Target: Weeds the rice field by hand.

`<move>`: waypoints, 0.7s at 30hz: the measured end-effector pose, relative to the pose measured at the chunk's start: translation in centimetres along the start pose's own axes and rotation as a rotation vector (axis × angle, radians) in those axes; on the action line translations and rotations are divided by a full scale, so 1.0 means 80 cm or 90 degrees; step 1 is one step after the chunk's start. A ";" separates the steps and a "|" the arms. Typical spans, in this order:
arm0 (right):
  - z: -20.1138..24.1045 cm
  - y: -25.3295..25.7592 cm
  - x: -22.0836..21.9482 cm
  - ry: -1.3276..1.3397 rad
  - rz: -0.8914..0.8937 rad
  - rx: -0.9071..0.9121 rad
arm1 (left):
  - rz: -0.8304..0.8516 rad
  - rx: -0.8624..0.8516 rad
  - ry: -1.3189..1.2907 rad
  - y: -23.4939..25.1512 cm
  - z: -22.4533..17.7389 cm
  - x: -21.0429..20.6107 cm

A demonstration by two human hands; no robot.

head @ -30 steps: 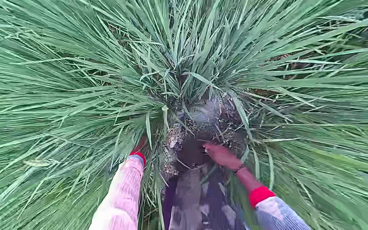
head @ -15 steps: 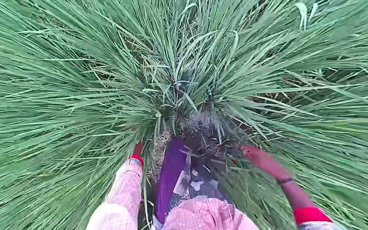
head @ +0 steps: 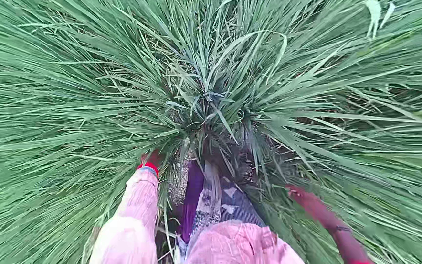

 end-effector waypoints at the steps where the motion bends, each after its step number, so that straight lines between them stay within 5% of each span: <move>1: 0.007 -0.001 0.006 0.007 -0.012 0.022 | -0.007 -0.025 0.050 0.003 0.005 -0.004; 3: 0.008 -0.010 0.018 0.014 -0.036 0.067 | -0.005 -0.071 0.146 0.005 0.015 -0.012; 12: -0.065 0.017 0.068 -0.092 0.003 -0.010 | -0.029 -0.021 -0.015 0.003 0.060 -0.037; 16: -0.021 0.041 0.090 -0.165 0.009 -0.031 | -0.061 -0.022 -0.039 0.004 0.078 -0.053; 21: 0.053 0.034 0.089 -0.134 -0.039 0.106 | -0.057 0.021 -0.089 -0.029 0.067 -0.041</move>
Point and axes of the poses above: each hand's wrist, its own y-axis towards the middle knuckle, its own x-axis out of the back of the hand, z = x × y, the point moved 7 cm from there along y, towards the middle knuckle, and after that the axes turned 12 degrees about -z, right-handed, at the moved point
